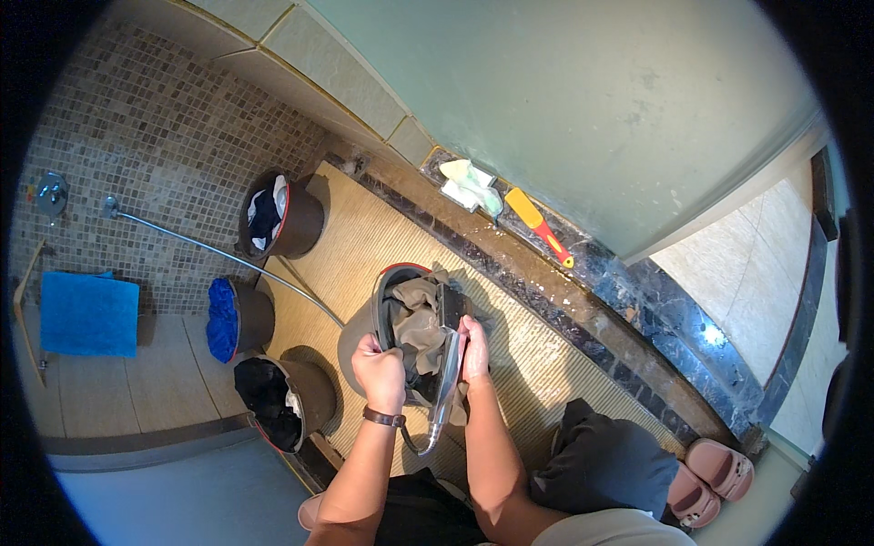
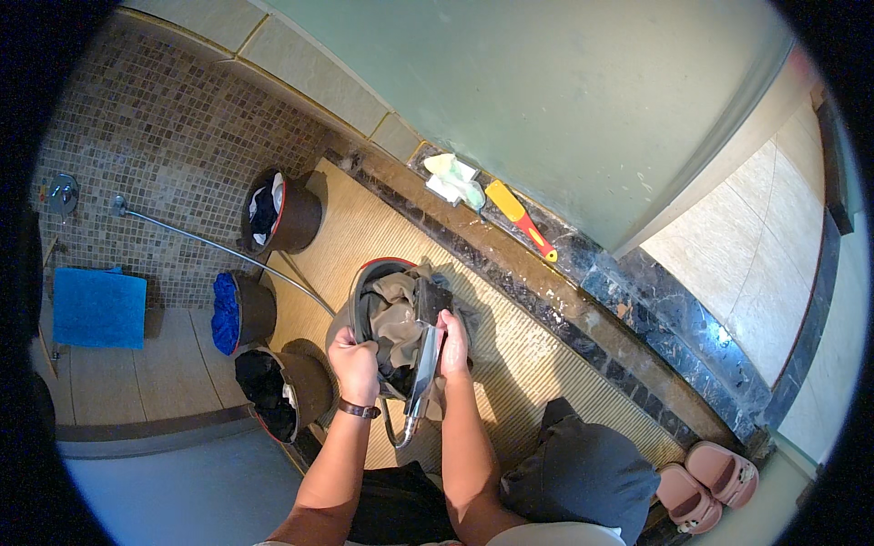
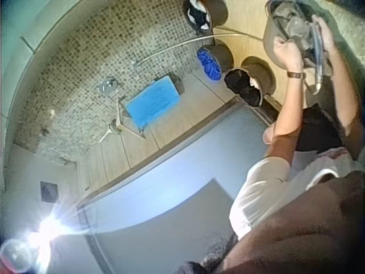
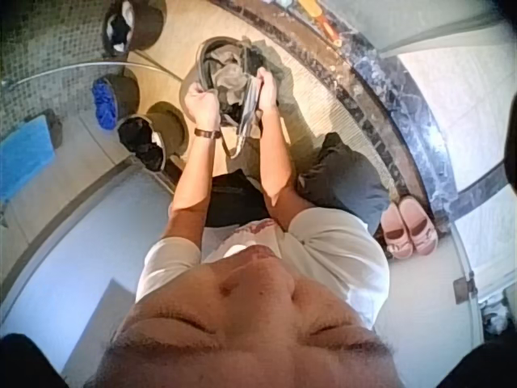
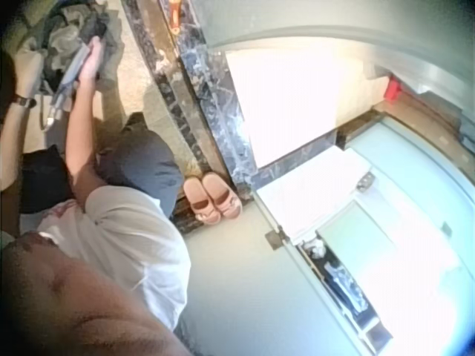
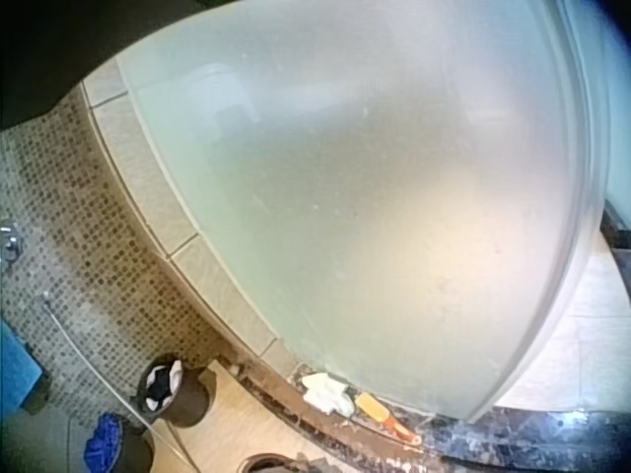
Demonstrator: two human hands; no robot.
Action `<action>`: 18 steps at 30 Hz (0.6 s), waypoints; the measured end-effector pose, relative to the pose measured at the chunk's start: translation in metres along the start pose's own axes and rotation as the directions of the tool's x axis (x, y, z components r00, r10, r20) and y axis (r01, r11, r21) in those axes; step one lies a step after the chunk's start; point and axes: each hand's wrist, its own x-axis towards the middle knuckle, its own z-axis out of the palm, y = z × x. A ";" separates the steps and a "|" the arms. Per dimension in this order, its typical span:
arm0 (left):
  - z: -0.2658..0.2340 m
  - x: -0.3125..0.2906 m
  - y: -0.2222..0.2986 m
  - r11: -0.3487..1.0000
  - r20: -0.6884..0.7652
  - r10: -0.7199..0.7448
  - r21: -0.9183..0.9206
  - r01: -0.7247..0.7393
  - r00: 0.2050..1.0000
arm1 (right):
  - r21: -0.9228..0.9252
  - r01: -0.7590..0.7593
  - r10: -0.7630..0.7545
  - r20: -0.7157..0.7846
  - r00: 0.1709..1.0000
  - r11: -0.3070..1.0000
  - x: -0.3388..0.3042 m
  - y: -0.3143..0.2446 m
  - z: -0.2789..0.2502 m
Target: The person sits on the floor and washes a cloth by hand in a bucket of water. They repeatedly submerge, wring, and scrub the cloth, then rinse it under a handheld shower head.
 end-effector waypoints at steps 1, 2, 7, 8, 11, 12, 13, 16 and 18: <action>0.001 -0.002 0.005 1.000 0.000 -0.003 -0.005 0.003 1.000 | -0.005 0.002 -0.002 -0.002 1.000 1.000 -0.001 -0.001 0.001; 0.001 -0.002 0.008 1.000 -0.001 -0.005 -0.010 0.005 1.000 | -0.011 0.004 -0.004 -0.004 1.000 1.000 -0.002 -0.001 0.002; 0.000 -0.003 0.013 0.990 0.046 -0.038 -0.132 0.044 0.998 | -0.015 0.018 -0.019 -0.005 1.000 1.000 -0.003 -0.002 0.004; 0.000 -0.004 0.017 0.978 0.066 -0.050 -0.197 0.062 0.997 | -0.053 0.030 -0.029 0.008 1.000 0.998 -0.002 -0.003 0.002; -0.009 -0.002 0.005 0.963 0.077 -0.058 -0.260 0.076 0.995 | -0.050 0.064 -0.066 -0.040 0.997 0.997 -0.003 0.004 0.003; -0.013 -0.001 0.000 0.952 0.087 -0.082 -0.287 0.104 0.993 | -0.045 0.047 -0.047 -0.003 0.999 0.998 -0.005 0.006 0.004; -0.015 -0.001 -0.002 0.948 0.094 -0.085 -0.298 0.110 0.992 | -0.067 0.041 -0.041 0.001 0.999 0.997 -0.007 0.006 0.006; -0.026 0.000 -0.008 0.932 0.116 -0.092 -0.339 0.126 0.989 | -0.122 0.046 -0.047 -0.005 0.999 0.991 -0.018 0.011 0.016; -0.033 -0.001 -0.009 0.915 0.106 -0.122 -0.372 0.153 0.987 | -0.133 0.149 -0.142 0.059 0.988 0.980 -0.022 0.019 0.024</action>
